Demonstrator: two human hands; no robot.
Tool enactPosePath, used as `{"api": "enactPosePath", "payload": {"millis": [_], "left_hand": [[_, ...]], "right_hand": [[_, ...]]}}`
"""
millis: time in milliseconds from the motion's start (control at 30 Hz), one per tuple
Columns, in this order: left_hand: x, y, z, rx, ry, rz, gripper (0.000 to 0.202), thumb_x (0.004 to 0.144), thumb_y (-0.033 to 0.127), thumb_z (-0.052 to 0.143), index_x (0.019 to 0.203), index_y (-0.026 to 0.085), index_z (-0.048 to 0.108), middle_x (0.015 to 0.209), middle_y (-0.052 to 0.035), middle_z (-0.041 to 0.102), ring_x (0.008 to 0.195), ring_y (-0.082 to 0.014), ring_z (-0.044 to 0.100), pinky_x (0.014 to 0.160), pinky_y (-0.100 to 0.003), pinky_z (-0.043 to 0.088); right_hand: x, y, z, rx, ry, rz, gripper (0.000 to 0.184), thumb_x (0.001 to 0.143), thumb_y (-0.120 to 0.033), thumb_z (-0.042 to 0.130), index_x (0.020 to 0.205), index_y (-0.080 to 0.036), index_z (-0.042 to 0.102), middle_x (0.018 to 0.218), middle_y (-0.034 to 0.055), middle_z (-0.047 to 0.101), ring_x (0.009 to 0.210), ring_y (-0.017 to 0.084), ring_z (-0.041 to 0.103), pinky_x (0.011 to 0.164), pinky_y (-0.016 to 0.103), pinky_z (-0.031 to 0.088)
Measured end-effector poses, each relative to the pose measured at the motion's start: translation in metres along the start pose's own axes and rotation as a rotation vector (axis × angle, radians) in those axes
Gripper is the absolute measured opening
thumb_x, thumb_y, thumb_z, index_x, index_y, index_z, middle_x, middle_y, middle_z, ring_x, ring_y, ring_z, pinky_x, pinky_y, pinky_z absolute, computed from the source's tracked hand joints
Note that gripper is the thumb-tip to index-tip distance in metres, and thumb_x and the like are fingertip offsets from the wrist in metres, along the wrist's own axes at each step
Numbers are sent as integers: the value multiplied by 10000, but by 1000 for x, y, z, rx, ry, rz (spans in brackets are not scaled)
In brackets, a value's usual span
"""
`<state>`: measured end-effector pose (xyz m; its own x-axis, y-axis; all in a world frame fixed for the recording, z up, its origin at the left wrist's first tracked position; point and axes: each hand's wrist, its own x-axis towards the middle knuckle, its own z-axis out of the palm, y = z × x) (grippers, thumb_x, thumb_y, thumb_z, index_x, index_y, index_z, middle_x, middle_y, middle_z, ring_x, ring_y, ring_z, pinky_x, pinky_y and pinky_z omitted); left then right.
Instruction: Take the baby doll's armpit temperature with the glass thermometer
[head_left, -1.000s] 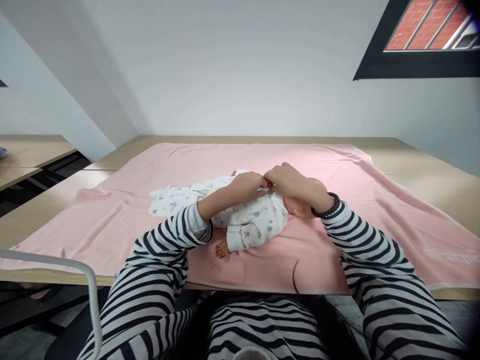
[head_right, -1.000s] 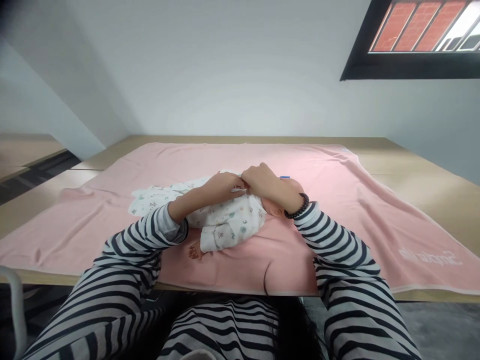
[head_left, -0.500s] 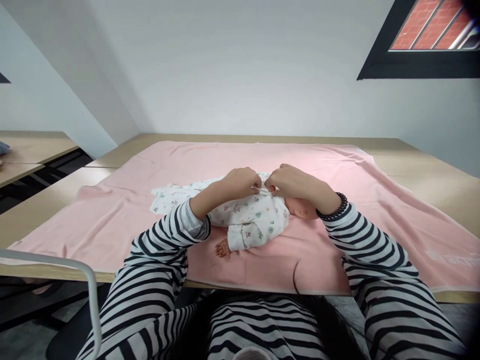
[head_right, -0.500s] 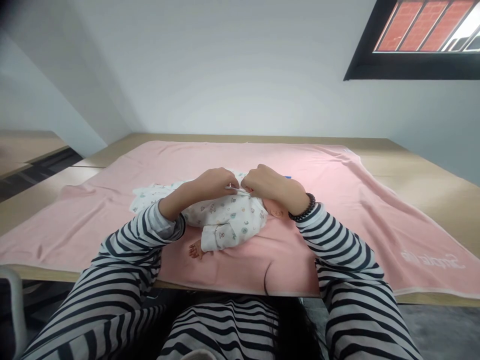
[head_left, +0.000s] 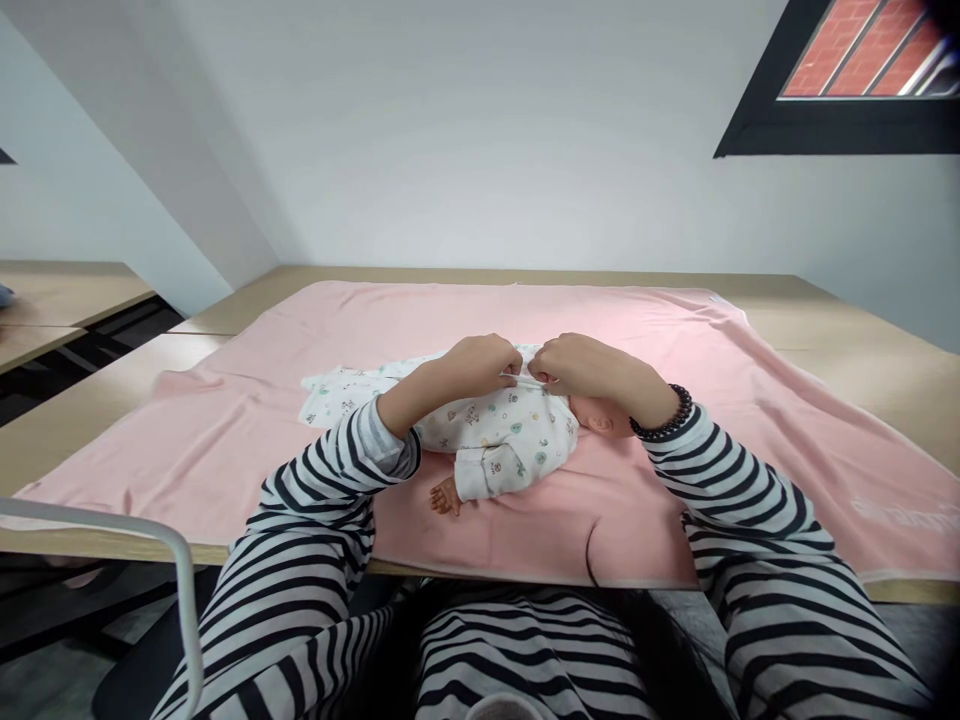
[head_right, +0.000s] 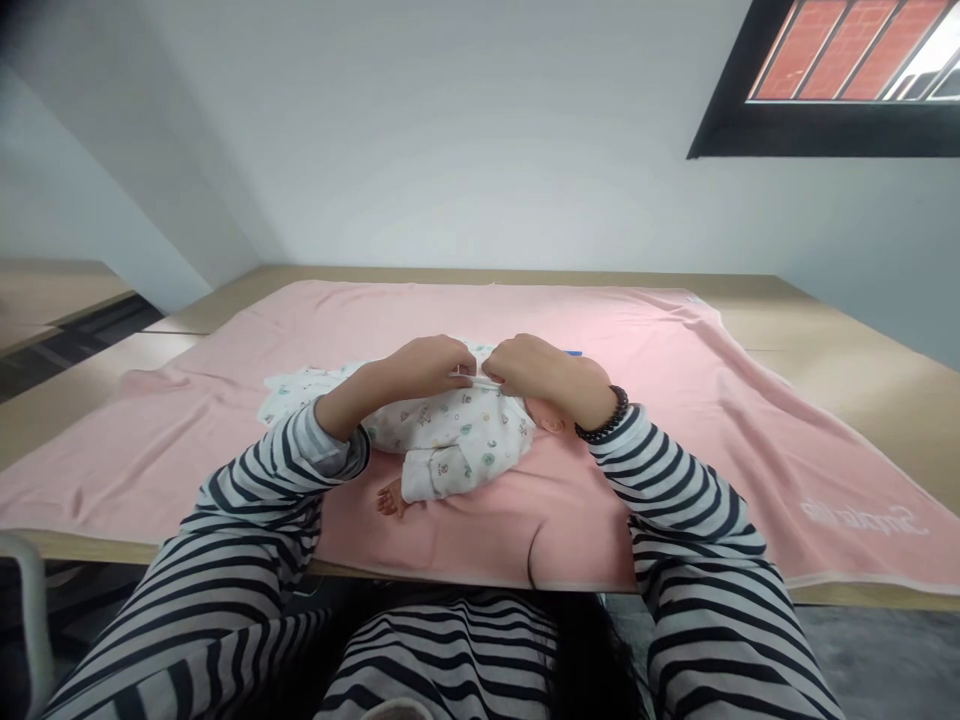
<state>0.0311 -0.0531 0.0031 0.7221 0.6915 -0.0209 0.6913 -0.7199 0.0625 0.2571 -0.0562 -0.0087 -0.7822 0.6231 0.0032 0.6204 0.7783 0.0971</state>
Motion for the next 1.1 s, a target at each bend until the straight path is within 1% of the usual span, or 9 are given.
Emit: {"api": "enactPosePath", "payload": {"millis": [133,333,433,600,667,800,867,967,1100], "left_hand": [[-1,2,-1,29,-10,2,150,977,225,602,965,193,748,1043,-57,773,912,-209,655,719,-321,404],[-1,5,-1,29,-24,-12,148,982,217,603,968,190,747,1053,-62,767,935,-217,657,719,-325,403],[-1,5,-2,32,-35,-11,141,981,213,612,985,187,751,1069,-65,767,947,-219,662,728,-324,407],[-3,5,-3,26,-45,-13,159,989,215,606,1034,193,757,1107,-64,769,979,-221,666,754,-319,420],[-4,6,-4,33,-48,-17,167,990,210,604,1044,192,761,1111,-68,768,979,-222,666,754,-320,418],[-5,5,-5,35,-43,-16,168,993,219,599,1017,198,764,1088,-64,765,963,-220,662,742,-319,411],[-5,5,-4,33,-40,-9,169,994,230,603,1020,201,767,1067,-58,765,954,-217,662,735,-316,411],[-5,4,-4,48,-40,-4,190,1002,245,596,1057,202,772,1051,-55,766,951,-220,667,728,-317,413],[-5,5,-4,62,-40,-2,199,999,231,607,1099,196,776,1075,-61,772,979,-225,678,732,-314,417]], "right_hand": [[1,0,1,21,-18,28,226,855,-137,507,724,-221,343,642,-25,327,609,165,199,675,374,140],[2,-8,-4,-3,-58,104,275,769,-44,505,640,-223,341,688,-28,181,672,178,101,713,387,114],[2,-8,-4,-4,-89,104,280,784,-60,523,634,-222,352,664,-20,234,646,172,152,706,383,146],[2,-8,-7,114,-154,108,203,856,-145,530,716,-217,401,661,-1,444,599,164,294,657,356,226],[2,-12,-10,75,-172,140,199,873,-151,538,714,-213,435,678,14,511,595,162,329,657,355,246],[2,-25,-15,-121,-160,131,279,920,-99,484,665,-204,442,658,43,543,566,158,296,658,363,253],[2,-30,-14,-183,-134,107,272,929,-74,476,688,-200,496,672,47,570,564,163,322,661,363,251],[4,-34,-10,-228,-122,130,257,871,-10,488,709,-189,579,666,46,587,566,171,364,674,367,242],[9,-39,-7,-234,-128,147,286,807,39,476,693,-180,619,644,47,585,566,175,364,695,365,247]]}}
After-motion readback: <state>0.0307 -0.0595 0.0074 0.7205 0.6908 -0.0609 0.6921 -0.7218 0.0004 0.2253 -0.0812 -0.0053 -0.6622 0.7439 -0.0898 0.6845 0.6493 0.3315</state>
